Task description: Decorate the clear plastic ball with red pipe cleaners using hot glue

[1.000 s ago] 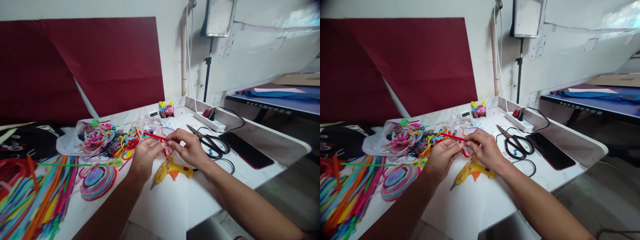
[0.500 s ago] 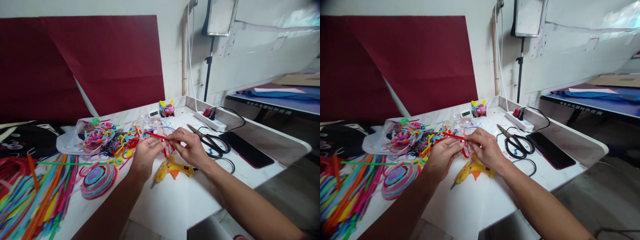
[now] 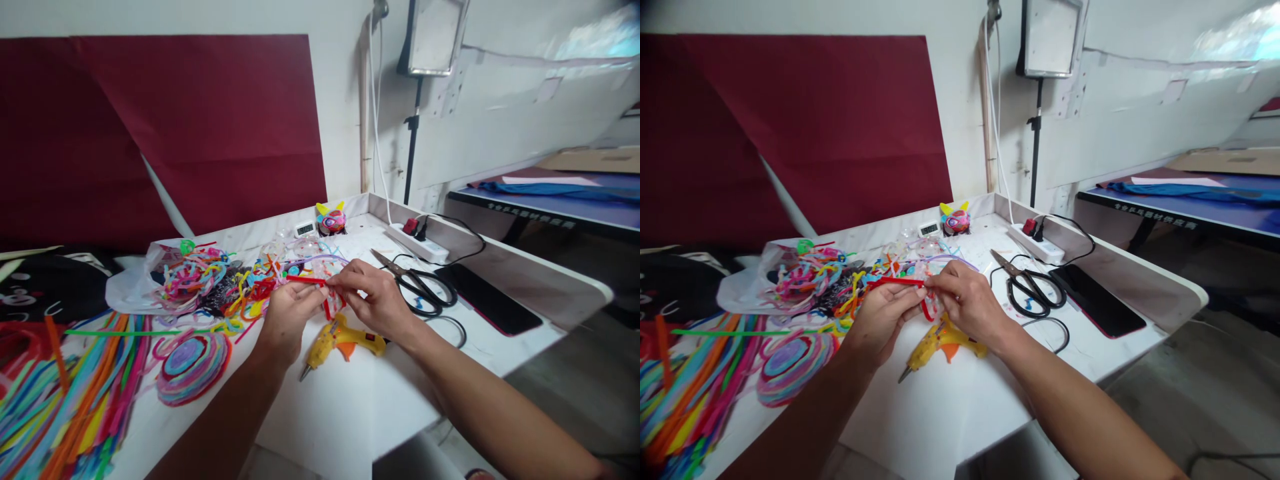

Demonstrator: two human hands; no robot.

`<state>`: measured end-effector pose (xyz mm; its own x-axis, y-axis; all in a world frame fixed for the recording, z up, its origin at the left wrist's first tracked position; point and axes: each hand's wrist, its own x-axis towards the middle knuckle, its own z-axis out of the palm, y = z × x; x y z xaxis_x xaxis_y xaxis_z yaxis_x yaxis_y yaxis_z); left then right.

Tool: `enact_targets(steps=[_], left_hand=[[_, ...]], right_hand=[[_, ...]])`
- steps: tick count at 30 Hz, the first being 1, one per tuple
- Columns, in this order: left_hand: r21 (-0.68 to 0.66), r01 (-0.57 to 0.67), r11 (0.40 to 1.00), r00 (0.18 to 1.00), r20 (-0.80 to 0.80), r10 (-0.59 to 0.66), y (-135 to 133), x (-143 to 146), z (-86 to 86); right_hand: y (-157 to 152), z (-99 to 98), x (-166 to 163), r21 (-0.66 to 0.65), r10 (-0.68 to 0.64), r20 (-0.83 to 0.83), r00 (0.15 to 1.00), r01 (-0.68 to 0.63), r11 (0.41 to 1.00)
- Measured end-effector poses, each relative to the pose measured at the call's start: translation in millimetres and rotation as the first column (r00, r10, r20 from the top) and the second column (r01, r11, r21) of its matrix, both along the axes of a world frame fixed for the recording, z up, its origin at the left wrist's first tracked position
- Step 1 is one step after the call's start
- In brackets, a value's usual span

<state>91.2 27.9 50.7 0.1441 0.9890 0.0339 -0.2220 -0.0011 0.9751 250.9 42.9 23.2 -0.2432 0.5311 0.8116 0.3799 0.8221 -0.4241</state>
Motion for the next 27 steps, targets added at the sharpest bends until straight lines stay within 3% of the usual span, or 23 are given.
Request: enact_targets(steps=[5, 12, 27], left_hand=[[0.0, 0.025, 1.0, 1.0, 0.016, -0.025, -1.5, 0.2, 1.2], [-0.075, -0.04, 0.996, 0.998, 0.054, 0.044, -0.2, 0.8, -0.3], [-0.032, -0.155, 0.987, 0.986, 0.06, 0.157, 1.0, 5.4, -2.3]], right_hand=[[-0.7, -1.1, 0.0, 0.013, -0.024, 0.028, 0.999, 0.024, 1.0], [-2.2, -2.2, -2.2, 0.015, -0.034, 0.06, 0.998, 0.033, 0.999], [-1.2, -0.9, -7.5, -0.082, -0.056, -0.08, 0.995, 0.049, 0.995]])
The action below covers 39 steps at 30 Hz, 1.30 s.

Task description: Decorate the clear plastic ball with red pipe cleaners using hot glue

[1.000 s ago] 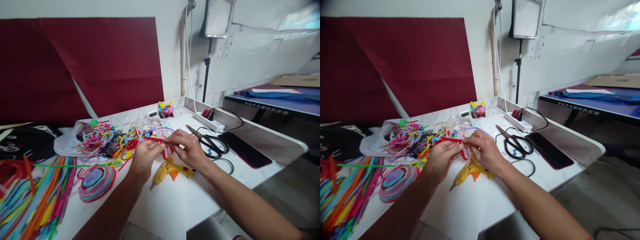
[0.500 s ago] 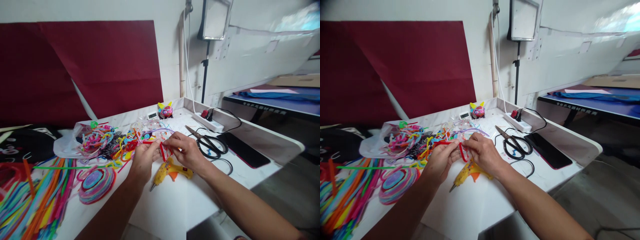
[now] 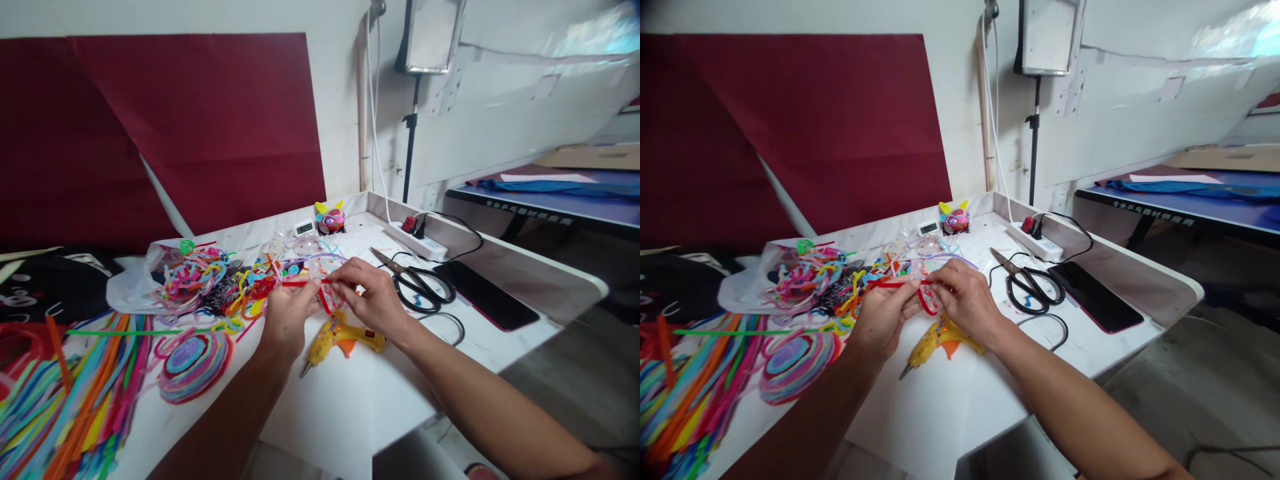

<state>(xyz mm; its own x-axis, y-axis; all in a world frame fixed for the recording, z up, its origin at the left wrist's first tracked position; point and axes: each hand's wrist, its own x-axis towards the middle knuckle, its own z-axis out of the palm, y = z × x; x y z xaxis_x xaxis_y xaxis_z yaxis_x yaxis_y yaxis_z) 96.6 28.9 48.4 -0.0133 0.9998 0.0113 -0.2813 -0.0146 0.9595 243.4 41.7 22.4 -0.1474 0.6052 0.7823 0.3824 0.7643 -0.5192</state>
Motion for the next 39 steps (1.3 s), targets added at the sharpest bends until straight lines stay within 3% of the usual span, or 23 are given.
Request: enact_targets(steps=[9, 15, 22, 32, 39], left_hand=[[0.017, -0.078, 0.997, 0.986, 0.148, 0.075, 6, -7, 4.4], [-0.06, -0.148, 0.987, 0.952, 0.261, 0.158, 10, -9, 7.0], [-0.161, -0.199, 0.967, 0.918, 0.315, 0.241, 8, -6, 12.9], [-0.213, -0.224, 0.951, 0.898, 0.335, 0.286, 10, -6, 18.6], [-0.224, -0.212, 0.951, 0.881, 0.378, 0.285, 10, -5, 19.3]], right_hand=[[-1, 2.1, 0, -0.03, -0.005, -0.145, 0.989, 0.0, 1.0], [-1, 2.9, 0, -0.065, -0.042, -0.145, 0.989, 0.033, 0.997], [0, 3.5, 2, 0.001, -0.064, -0.056, 0.996, 0.064, 0.998], [3, 5.7, 8, -0.028, -0.056, -0.128, 0.99, 0.053, 0.998], [2, 6.7, 8, 0.021, -0.064, -0.038, 0.997, 0.065, 0.998]])
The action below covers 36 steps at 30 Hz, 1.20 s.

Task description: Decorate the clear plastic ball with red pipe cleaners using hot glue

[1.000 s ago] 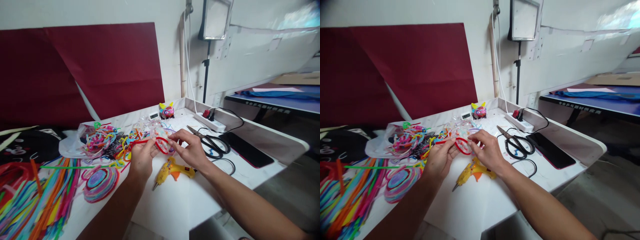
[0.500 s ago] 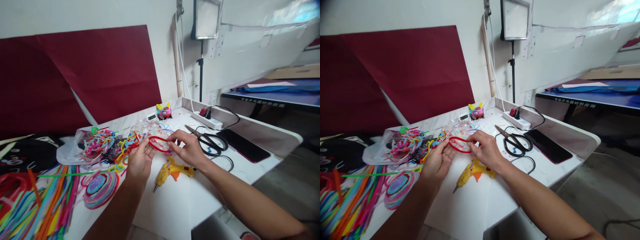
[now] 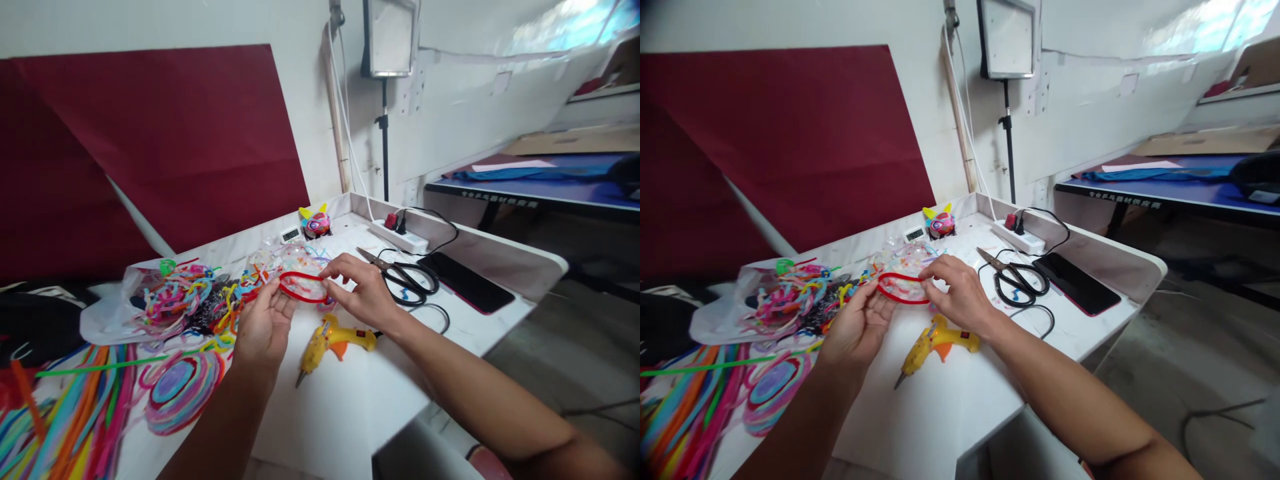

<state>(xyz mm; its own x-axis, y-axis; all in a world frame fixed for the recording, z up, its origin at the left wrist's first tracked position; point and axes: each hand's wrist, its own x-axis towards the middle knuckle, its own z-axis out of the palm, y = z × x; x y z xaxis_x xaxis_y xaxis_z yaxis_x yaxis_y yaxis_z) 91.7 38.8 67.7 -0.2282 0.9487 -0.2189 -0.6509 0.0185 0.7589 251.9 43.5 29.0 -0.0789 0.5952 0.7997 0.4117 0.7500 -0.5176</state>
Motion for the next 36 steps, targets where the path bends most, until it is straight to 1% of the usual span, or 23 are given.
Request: enact_targets(steps=[6, 9, 17, 31, 36], left_hand=[[0.003, -0.004, 1.0, 1.0, 0.011, 0.004, -2.1, 2.7, 0.4], [0.001, 0.002, 1.0, 1.0, 0.009, -0.002, -2.7, 3.0, 0.1], [0.021, 0.022, 1.0, 1.0, 0.011, -0.022, -1.9, 3.5, -3.7], [0.052, 0.045, 0.998, 0.999, -0.007, -0.045, -3.5, 5.5, -8.1], [0.05, 0.039, 0.998, 0.999, -0.01, -0.039, -5.7, 6.7, -6.5]], right_hand=[[0.0, 0.0, -0.6, 0.05, 0.013, 0.041, 0.999, -0.015, 0.999], [0.0, -0.1, -0.4, 0.053, 0.014, 0.057, 0.998, -0.017, 0.998], [-1.3, -0.4, 0.2, 0.084, -0.02, 0.111, 0.994, 0.011, 0.996], [-2.3, 0.1, -0.6, 0.097, -0.039, 0.137, 0.99, 0.026, 0.995], [-2.3, -0.3, -1.5, 0.098, -0.045, 0.142, 0.989, 0.031, 0.995]])
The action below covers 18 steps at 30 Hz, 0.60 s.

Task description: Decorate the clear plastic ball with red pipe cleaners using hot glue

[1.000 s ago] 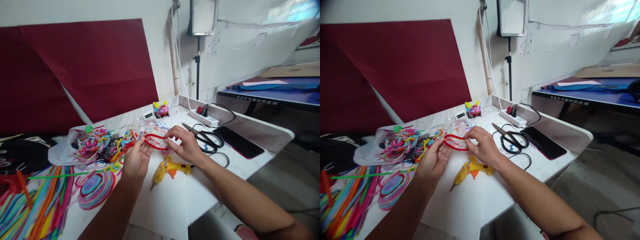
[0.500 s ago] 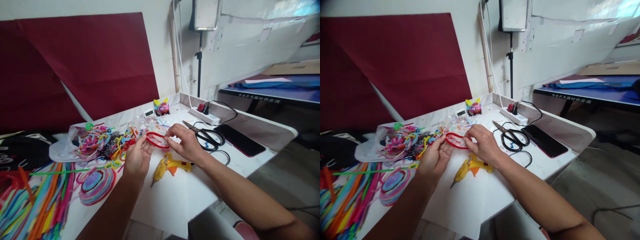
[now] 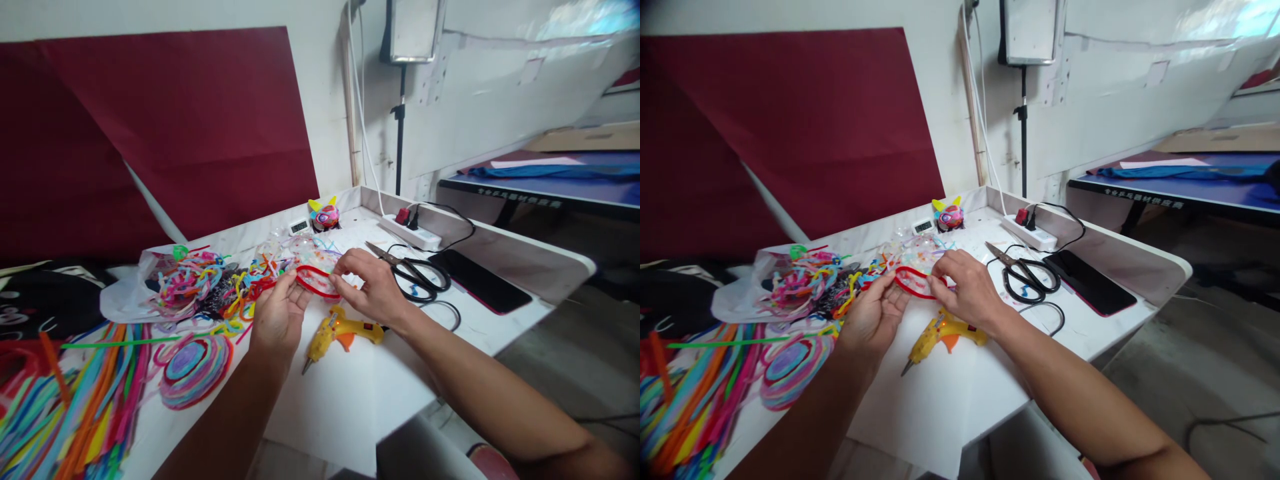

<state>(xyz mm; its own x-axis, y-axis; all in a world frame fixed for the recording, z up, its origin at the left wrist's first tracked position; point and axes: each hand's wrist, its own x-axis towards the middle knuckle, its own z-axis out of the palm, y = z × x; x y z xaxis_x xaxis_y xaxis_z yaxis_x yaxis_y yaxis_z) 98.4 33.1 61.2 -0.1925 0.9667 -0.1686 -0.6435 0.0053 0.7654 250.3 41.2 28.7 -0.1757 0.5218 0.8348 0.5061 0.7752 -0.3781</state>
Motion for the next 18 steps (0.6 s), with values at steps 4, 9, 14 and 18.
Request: enact_targets(steps=[4, 9, 14, 18], left_hand=[[-0.006, -0.012, 1.0, 1.0, 0.0, 0.012, -1.4, 1.1, 1.2], [0.007, -0.004, 1.0, 1.0, 0.007, 0.004, -1.9, 1.8, -2.5], [0.023, -0.009, 1.0, 1.0, 0.003, 0.009, -2.0, 2.5, -4.2], [0.035, -0.021, 0.999, 1.0, 0.011, 0.021, -1.6, 2.3, -5.4]], right_hand=[[-0.3, 0.3, -0.5, -0.009, -0.007, 0.001, 1.0, 0.007, 1.0], [-0.4, -0.5, -0.8, -0.027, -0.022, -0.023, 1.0, 0.021, 0.999], [-0.3, -0.7, -1.0, -0.064, -0.022, -0.056, 0.998, 0.018, 0.998], [-0.7, -0.3, -1.4, -0.091, -0.025, -0.063, 0.998, 0.019, 0.996]])
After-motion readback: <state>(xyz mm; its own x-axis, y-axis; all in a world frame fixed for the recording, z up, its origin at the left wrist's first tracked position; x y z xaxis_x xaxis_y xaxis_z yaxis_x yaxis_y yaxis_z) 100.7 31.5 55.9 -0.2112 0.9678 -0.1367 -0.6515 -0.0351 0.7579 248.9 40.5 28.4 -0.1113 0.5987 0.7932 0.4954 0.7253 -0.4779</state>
